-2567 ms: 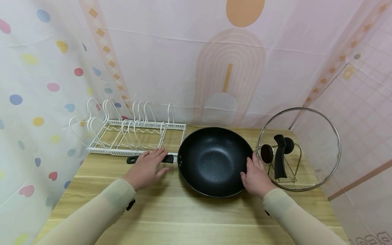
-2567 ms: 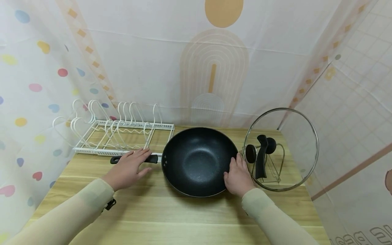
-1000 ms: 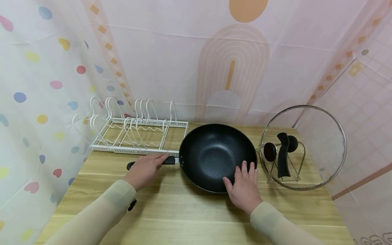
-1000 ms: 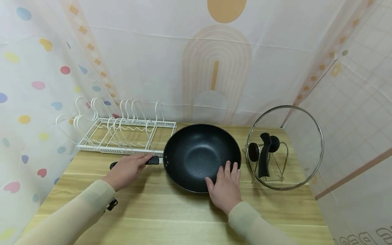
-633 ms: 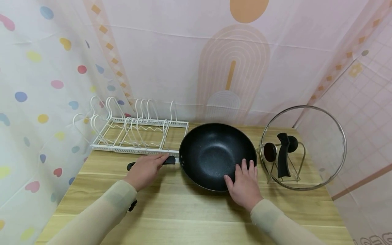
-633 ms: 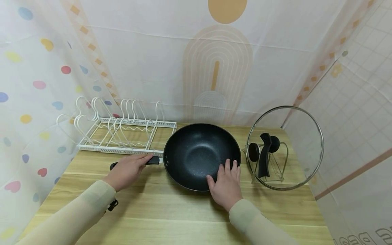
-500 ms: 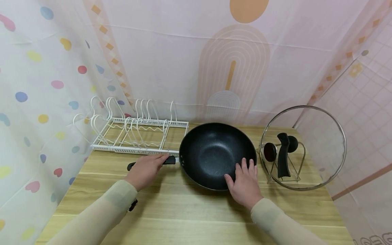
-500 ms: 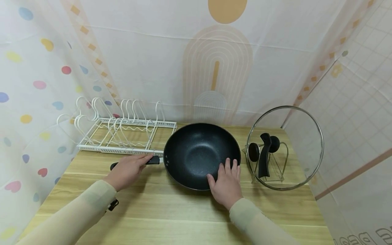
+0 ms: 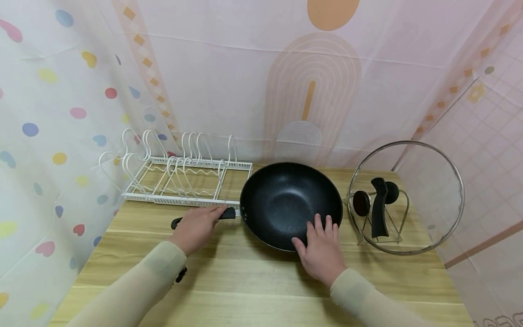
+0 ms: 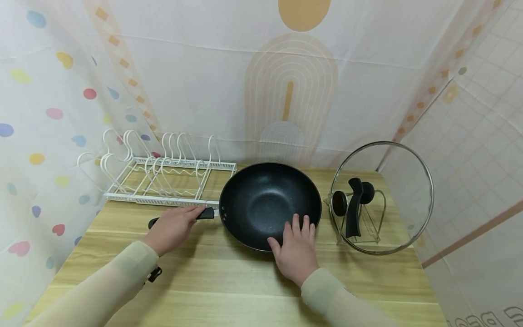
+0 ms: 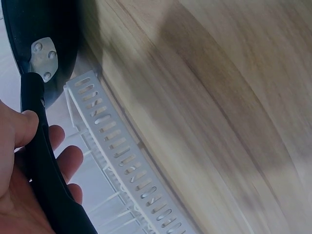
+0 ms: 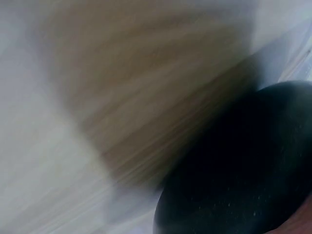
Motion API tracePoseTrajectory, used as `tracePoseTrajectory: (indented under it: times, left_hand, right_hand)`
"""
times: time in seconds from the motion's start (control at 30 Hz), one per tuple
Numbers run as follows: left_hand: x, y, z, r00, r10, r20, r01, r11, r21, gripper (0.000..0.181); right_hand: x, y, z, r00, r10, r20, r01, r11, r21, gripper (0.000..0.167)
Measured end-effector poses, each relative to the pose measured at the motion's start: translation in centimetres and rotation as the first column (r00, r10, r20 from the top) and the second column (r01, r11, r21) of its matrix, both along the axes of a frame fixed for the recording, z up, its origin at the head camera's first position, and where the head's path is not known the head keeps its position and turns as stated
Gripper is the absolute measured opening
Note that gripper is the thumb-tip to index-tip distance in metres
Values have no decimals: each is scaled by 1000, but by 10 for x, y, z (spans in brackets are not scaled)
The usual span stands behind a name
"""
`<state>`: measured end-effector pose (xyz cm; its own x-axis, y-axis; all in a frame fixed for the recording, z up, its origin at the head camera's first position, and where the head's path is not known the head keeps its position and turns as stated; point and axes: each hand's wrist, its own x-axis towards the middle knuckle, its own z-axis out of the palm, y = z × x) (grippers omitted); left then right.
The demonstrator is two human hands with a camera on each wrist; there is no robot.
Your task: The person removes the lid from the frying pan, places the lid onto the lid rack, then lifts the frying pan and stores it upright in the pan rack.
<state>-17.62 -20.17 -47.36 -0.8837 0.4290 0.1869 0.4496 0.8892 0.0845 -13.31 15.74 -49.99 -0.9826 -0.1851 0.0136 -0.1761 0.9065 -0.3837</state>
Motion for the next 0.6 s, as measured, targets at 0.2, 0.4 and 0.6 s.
tracePoseTrajectory:
  times: [0.2,0.4,0.6]
  left_hand:
    - [2,1,-2,999,26,36,-25,1000,-11,45]
    - [5,3,-4,997,38,60,-37,999,-14,45]
    - [7,8,1,999,22,34,-20,999,-48,44]
  right_hand:
    - [-2,-2,-3,998,-8,-69,7,1000,-6,75]
    - [-10,3,-3,998,3,-60,-4,1000,-12,72]
    - [-12,3,-1,999,-7,-41,8,1000,17,74]
